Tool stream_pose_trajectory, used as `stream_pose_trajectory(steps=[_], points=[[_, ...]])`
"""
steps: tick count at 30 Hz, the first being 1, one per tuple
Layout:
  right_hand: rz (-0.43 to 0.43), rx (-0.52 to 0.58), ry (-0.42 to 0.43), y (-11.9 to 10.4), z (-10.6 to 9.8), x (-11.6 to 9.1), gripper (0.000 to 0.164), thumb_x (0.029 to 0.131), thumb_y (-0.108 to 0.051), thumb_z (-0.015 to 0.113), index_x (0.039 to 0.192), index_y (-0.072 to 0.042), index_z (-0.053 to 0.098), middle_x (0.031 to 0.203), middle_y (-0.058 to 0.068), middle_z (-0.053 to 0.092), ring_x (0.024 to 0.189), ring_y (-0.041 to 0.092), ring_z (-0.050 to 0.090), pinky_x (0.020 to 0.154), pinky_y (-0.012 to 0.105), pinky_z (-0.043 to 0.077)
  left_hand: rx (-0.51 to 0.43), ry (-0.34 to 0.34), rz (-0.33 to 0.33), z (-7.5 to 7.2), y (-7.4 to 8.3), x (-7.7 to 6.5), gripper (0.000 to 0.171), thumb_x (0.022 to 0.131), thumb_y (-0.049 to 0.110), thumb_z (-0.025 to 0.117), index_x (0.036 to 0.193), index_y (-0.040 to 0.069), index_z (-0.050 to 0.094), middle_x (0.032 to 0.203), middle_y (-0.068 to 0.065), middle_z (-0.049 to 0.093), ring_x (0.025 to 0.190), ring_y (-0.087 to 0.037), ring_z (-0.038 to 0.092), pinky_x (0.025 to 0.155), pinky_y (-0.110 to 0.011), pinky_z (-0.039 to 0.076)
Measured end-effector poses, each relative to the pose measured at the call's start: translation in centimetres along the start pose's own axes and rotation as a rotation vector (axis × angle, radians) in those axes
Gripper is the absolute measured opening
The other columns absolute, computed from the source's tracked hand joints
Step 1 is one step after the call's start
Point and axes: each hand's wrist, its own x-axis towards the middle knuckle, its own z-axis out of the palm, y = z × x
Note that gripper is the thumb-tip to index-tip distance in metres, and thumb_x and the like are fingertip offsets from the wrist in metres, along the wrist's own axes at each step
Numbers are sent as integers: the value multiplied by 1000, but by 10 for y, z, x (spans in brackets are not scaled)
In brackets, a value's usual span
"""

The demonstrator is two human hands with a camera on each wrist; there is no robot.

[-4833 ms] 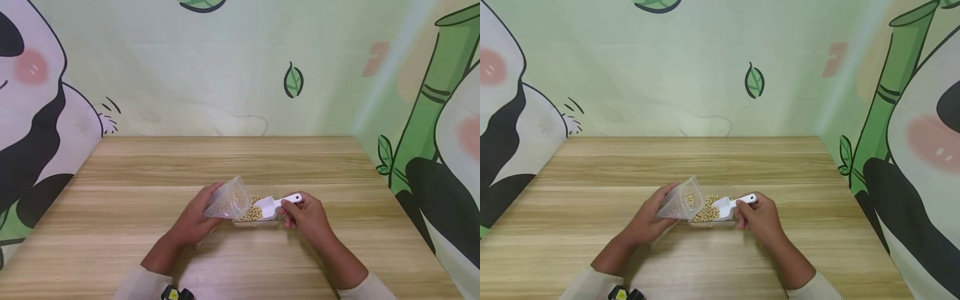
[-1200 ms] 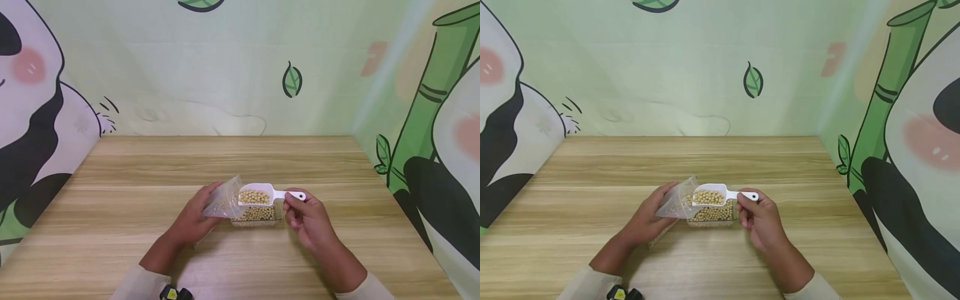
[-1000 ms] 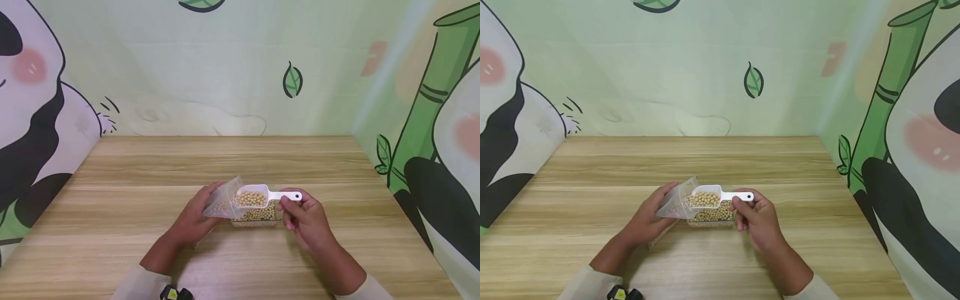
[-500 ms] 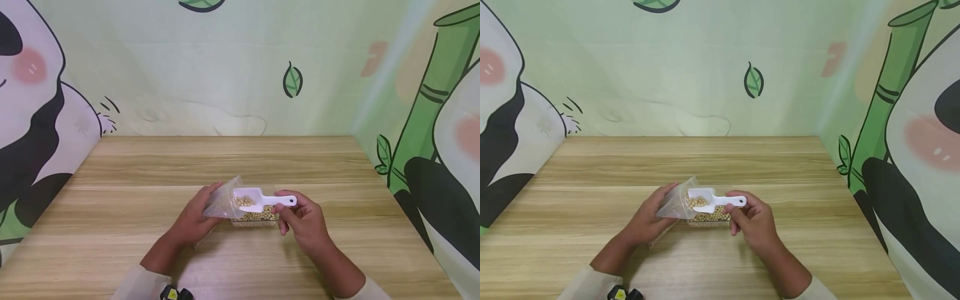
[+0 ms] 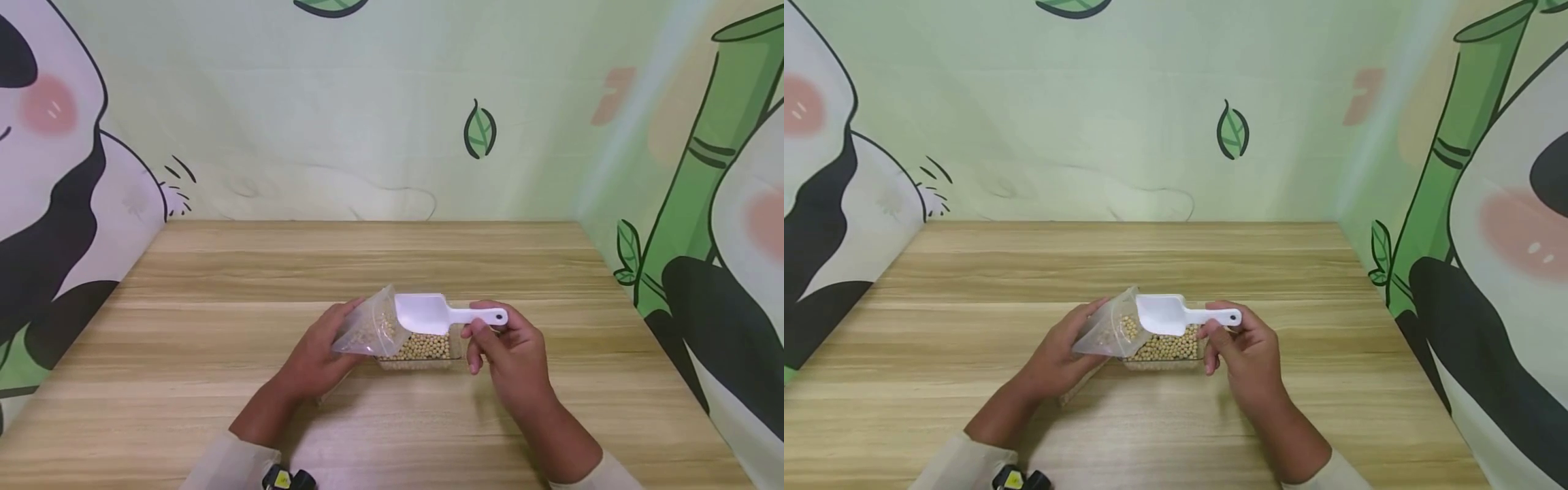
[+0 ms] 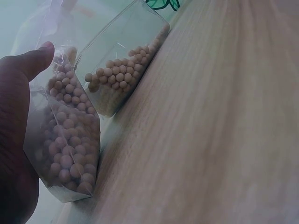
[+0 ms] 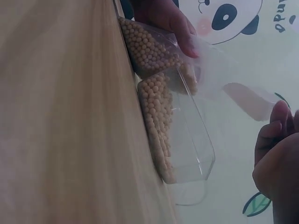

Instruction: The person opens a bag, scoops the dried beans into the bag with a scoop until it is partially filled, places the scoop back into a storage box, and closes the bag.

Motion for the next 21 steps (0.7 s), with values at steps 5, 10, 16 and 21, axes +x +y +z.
stream_pose_trajectory(steps=[5,10,16,21], points=[[55,-25,147,-4,0,4,18,110,-4,61,124,8,64,83,1,74,52,10,60,50,23,52,-37,-16,-12,0,0,0,81,95,15,84,164,8,43,160,-17,59,146,-38,59,120,-64,46],[93,-117,243,-4,1,8,15,110,-6,62,119,5,64,79,1,72,51,11,60,50,23,52,-56,-27,-19,-1,0,0,81,96,15,84,165,9,42,161,-17,58,147,-38,59,120,-64,45],[170,-222,218,-5,1,11,14,108,-3,64,119,6,64,78,1,70,52,12,59,52,24,54,-61,-15,-22,-1,-2,-1,82,95,14,84,165,7,43,161,-19,58,146,-40,59,119,-66,46],[206,-344,164,-4,2,12,14,106,-1,66,118,7,66,77,3,67,53,13,59,52,25,54,-75,-20,-22,0,-2,-1,82,95,12,84,165,7,42,162,-19,56,146,-40,58,119,-65,46]])
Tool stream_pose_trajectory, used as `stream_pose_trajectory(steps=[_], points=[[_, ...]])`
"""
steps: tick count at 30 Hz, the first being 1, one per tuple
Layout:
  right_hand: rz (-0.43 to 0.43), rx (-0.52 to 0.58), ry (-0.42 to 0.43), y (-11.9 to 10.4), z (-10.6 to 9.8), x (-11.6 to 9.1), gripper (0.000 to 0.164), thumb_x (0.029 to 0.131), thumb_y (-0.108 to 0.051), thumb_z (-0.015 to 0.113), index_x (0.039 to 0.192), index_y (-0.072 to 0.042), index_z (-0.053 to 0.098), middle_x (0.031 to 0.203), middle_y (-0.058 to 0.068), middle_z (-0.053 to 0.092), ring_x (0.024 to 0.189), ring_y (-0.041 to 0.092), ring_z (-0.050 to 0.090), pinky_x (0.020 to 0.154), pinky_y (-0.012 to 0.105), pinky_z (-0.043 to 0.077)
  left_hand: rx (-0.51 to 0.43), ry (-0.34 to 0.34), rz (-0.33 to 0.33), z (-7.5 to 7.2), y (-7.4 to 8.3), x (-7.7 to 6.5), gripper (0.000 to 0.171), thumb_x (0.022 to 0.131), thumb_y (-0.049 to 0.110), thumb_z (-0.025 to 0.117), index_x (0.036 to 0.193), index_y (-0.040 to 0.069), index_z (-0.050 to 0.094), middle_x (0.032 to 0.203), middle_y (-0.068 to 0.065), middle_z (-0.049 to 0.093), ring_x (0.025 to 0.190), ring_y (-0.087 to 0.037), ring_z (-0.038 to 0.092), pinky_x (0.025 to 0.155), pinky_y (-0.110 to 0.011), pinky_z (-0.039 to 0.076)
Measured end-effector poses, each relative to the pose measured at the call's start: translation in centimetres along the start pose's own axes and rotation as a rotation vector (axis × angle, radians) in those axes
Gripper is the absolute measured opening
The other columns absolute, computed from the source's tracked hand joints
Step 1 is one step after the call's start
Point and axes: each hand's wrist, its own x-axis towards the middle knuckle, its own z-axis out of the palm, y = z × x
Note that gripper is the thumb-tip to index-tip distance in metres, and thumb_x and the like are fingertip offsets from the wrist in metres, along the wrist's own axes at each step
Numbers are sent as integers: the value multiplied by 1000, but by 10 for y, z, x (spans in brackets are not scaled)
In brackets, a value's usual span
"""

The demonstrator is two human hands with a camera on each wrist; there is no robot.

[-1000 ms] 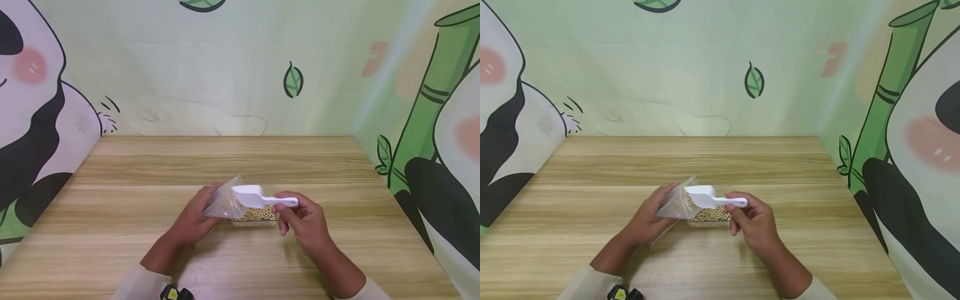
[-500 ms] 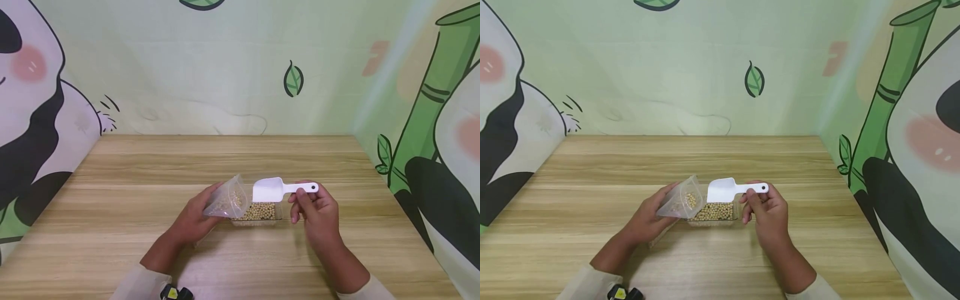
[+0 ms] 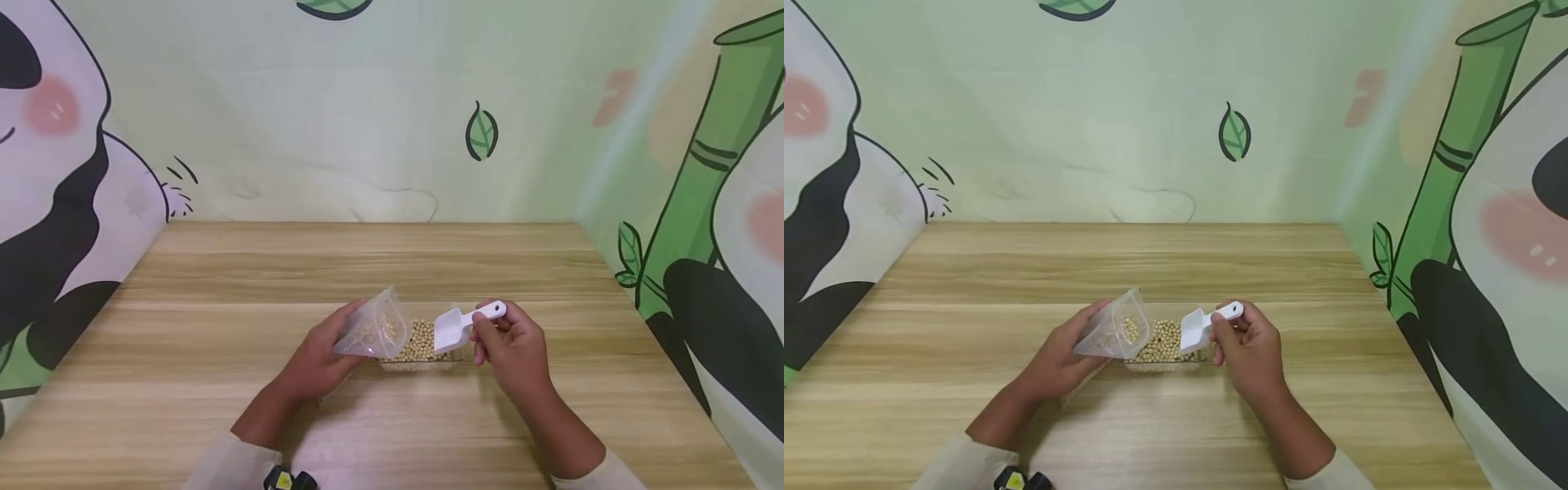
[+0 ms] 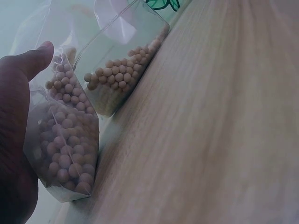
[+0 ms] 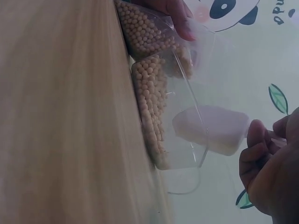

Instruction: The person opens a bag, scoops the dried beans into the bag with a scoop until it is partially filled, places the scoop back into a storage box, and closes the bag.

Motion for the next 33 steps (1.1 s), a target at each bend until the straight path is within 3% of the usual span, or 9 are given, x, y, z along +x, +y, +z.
stream_pose_trajectory(steps=[3,6,9,12,14,16,21,28,33], points=[[-63,-113,-20,0,1,0,11,105,-1,68,114,4,68,79,9,67,53,13,59,50,25,51,-3,0,-4,1,1,0,82,95,12,84,165,8,42,162,-18,57,146,-39,59,120,-65,46],[-183,-258,-57,2,4,0,7,104,0,69,111,1,70,79,13,71,53,11,58,48,25,49,3,0,-5,0,1,0,81,95,12,84,165,8,42,162,-19,57,145,-39,59,119,-64,46],[-325,-401,-95,3,8,2,6,102,2,71,107,0,70,74,9,70,54,5,52,47,23,46,8,3,3,-1,1,-1,80,95,12,84,165,7,43,161,-20,58,144,-40,60,118,-65,47],[-376,-482,-128,2,10,4,4,101,0,72,105,1,71,71,5,67,56,2,48,47,21,42,10,10,12,-2,0,-1,80,96,12,84,164,7,43,160,-20,58,143,-40,61,118,-65,47],[-312,-480,-151,0,10,5,5,103,-3,71,107,0,70,74,7,68,56,3,50,48,21,44,8,11,22,-2,-1,-1,81,95,12,84,165,7,42,160,-19,58,142,-38,61,117,-65,48],[-194,-445,-166,-1,9,7,7,105,-6,70,108,0,69,78,12,71,55,7,56,49,23,46,4,9,35,-1,-2,-1,81,95,12,84,165,7,42,159,-18,59,140,-35,62,116,-64,49],[83,-285,-152,-1,4,11,11,107,-7,68,112,3,67,81,14,70,56,13,63,55,25,54,-8,3,54,1,-2,1,81,95,12,84,165,7,42,158,-16,61,137,-31,64,115,-61,51],[248,-106,-163,3,-2,15,17,105,-6,68,116,7,64,77,2,72,54,11,61,56,25,55,-24,-6,27,1,0,1,80,96,12,83,165,8,42,160,-16,59,139,-33,63,116,-63,49],[291,-56,-192,6,-3,17,20,106,-6,68,119,8,62,76,-2,75,50,9,57,52,23,48,-14,-4,16,1,1,1,80,96,12,83,165,9,42,160,-16,59,141,-34,62,118,-63,48]])
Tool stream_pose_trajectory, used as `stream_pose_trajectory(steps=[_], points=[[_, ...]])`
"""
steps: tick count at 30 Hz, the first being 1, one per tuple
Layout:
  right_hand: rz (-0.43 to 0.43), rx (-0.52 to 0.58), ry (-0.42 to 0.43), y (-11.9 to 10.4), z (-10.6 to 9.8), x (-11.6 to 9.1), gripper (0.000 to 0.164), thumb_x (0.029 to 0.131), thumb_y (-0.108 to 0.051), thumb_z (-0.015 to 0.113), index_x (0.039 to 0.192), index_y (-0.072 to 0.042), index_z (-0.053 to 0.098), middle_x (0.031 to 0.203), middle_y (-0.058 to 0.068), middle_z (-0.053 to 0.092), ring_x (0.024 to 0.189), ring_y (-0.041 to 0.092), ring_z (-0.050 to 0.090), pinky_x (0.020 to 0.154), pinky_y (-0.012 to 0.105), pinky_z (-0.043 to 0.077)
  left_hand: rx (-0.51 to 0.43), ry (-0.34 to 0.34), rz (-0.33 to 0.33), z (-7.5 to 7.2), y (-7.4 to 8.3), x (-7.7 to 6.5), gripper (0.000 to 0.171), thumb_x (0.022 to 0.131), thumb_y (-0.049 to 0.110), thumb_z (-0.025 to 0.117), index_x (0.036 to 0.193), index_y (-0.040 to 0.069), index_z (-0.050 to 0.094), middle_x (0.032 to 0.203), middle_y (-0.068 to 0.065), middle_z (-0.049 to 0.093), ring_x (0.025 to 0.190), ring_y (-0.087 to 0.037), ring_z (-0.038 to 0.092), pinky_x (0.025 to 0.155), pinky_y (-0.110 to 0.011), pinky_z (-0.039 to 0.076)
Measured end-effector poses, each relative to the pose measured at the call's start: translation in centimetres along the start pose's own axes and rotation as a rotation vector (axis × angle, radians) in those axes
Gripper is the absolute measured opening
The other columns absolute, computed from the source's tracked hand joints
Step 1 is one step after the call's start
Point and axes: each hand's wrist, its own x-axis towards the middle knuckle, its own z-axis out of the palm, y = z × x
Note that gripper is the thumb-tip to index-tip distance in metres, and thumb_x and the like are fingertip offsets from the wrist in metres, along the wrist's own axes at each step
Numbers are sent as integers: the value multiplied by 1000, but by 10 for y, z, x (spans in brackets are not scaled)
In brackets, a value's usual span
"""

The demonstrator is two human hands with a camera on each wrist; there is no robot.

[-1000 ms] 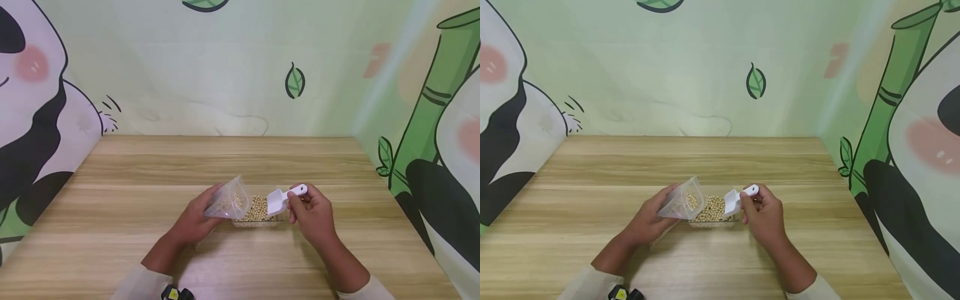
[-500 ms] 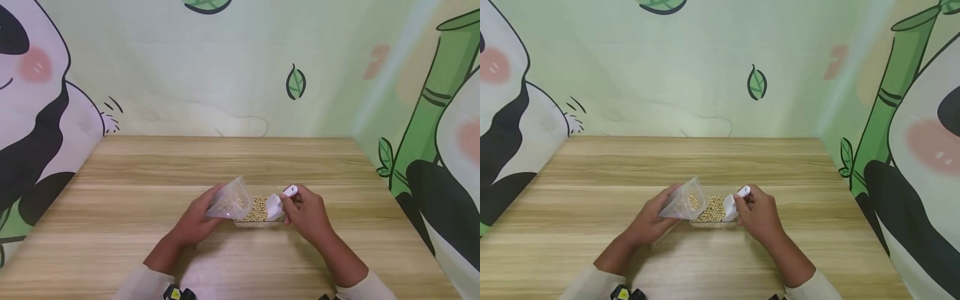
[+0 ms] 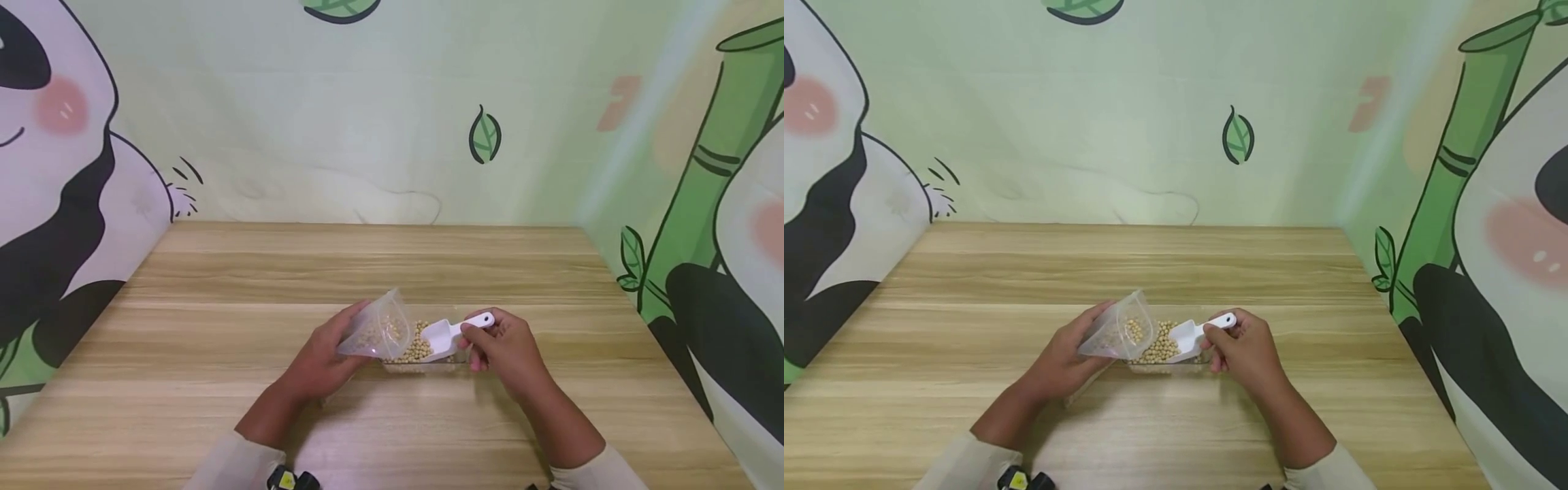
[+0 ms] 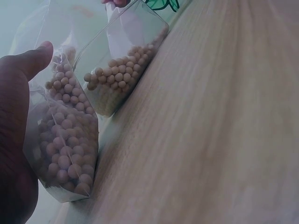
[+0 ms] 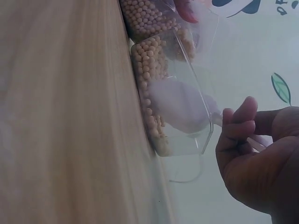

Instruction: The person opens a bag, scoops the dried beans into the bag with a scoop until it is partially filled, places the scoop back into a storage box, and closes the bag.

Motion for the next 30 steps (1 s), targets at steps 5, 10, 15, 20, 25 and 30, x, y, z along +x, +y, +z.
stream_pose_trajectory(steps=[5,10,15,20,25,30], points=[[11,-24,-36,2,1,1,24,106,-8,69,123,8,63,80,-3,79,47,6,47,48,21,41,-2,0,14,0,0,-1,80,97,13,82,165,6,42,160,-17,58,143,-35,61,118,-64,47],[11,-74,-54,4,4,2,27,105,-10,71,125,7,65,85,-1,82,47,6,40,44,22,35,-7,-6,8,-1,1,-1,79,97,13,82,165,6,41,161,-17,58,144,-36,60,119,-64,46],[22,-104,-65,2,8,1,26,105,-11,70,125,6,66,85,0,82,48,7,37,44,23,30,-7,-3,3,-2,1,-1,79,97,11,82,165,6,41,160,-18,58,143,-37,60,119,-64,46],[27,-107,-85,4,8,2,24,104,-10,70,123,5,66,84,-1,82,44,5,34,42,23,28,-8,-2,0,-1,2,0,79,97,11,81,165,6,41,160,-18,58,142,-38,61,119,-64,47],[37,-112,-88,6,9,4,20,103,-7,71,119,4,67,82,-1,81,42,4,32,41,22,27,10,-2,1,0,1,0,78,98,13,81,165,7,42,160,-18,58,144,-38,60,119,-64,46],[56,-101,-82,6,9,4,18,106,-6,66,121,4,68,81,-1,80,43,6,31,41,23,27,28,2,7,1,1,0,78,97,13,82,165,6,42,161,-18,58,145,-38,60,119,-64,46]])
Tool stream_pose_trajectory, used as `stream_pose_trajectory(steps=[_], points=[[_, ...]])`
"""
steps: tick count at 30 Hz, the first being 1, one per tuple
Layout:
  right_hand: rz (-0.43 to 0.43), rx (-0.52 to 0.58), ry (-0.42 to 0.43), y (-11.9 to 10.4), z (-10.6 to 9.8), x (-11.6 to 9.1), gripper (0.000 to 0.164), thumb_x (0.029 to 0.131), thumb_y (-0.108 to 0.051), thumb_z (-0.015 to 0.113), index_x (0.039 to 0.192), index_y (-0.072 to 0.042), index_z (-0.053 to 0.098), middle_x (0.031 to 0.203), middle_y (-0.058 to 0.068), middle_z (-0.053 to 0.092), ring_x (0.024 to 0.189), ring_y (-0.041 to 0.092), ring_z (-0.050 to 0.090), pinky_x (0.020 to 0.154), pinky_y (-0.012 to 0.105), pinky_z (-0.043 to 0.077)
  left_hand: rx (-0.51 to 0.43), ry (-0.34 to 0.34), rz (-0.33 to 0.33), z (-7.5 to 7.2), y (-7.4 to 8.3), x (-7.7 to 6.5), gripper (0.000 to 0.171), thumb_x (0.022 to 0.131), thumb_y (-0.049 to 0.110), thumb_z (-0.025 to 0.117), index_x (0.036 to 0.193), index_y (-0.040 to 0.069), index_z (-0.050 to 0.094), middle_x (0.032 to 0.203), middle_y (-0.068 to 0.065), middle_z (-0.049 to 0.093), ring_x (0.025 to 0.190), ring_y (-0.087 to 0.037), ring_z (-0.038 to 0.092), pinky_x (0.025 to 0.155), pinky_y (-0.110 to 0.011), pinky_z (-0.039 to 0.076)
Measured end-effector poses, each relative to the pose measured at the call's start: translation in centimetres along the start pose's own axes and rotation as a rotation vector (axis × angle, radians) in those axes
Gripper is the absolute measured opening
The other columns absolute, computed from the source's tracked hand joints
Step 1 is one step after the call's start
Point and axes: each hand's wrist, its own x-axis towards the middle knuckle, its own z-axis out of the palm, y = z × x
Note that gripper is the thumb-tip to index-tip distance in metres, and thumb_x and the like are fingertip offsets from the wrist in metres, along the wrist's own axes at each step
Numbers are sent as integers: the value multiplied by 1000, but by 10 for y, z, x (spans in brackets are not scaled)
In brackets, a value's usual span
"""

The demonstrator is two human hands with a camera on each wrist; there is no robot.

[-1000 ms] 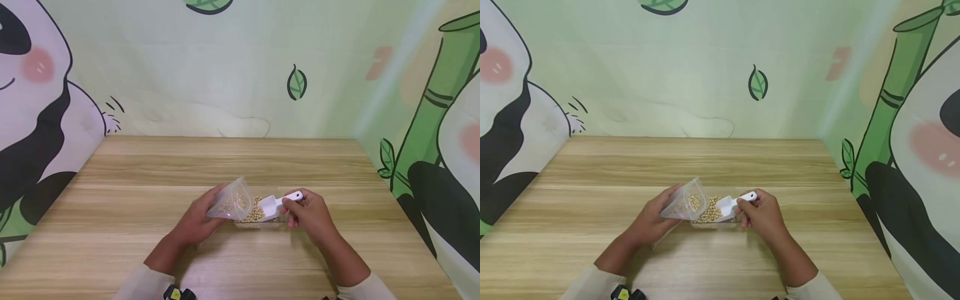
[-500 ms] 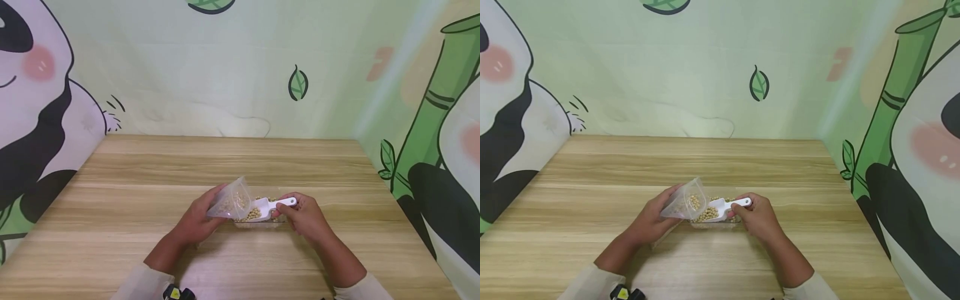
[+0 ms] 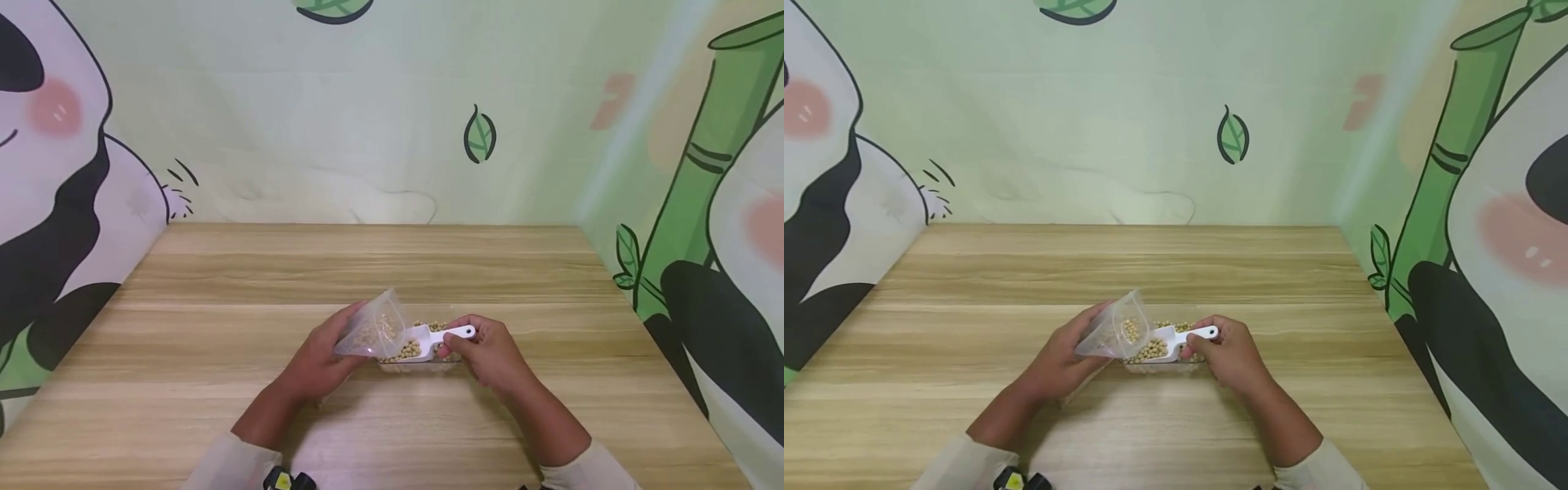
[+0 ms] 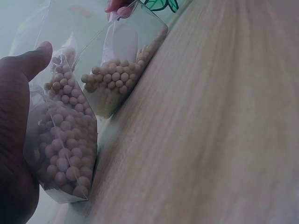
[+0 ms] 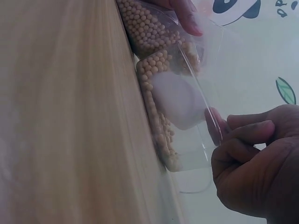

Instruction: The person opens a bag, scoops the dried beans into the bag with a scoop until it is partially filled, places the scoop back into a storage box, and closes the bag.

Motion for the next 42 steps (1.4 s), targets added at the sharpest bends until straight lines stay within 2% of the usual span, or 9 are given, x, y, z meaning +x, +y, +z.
stream_pose_trajectory(steps=[9,14,30,35,42], points=[[28,170,-8,0,-2,0,21,110,-5,59,125,10,60,76,-2,77,43,4,31,43,21,26,3,7,5,-1,-1,-1,79,97,14,82,164,7,42,160,-18,58,144,-38,60,118,-65,46],[47,228,-25,2,-4,0,21,111,-5,56,126,10,58,74,-2,76,40,3,32,41,19,26,6,13,11,0,-2,-1,79,96,12,82,164,6,43,160,-19,58,144,-38,60,118,-65,47],[109,425,4,4,-14,3,7,111,-5,51,113,-2,57,72,-4,66,42,2,32,44,17,27,-9,5,-8,0,0,-1,79,97,13,82,165,8,42,161,-18,57,146,-38,59,119,-65,46],[92,476,15,5,-18,4,8,111,-5,48,107,-6,55,71,-4,63,43,3,32,45,18,25,2,9,-5,1,0,0,79,97,13,82,164,7,42,159,-18,59,143,-37,60,117,-65,48],[50,581,101,1,-21,3,12,112,-4,47,104,-8,55,67,-3,60,42,4,32,45,17,26,0,8,-16,0,0,0,79,97,13,82,164,4,42,159,-19,59,141,-38,62,116,-64,49]])
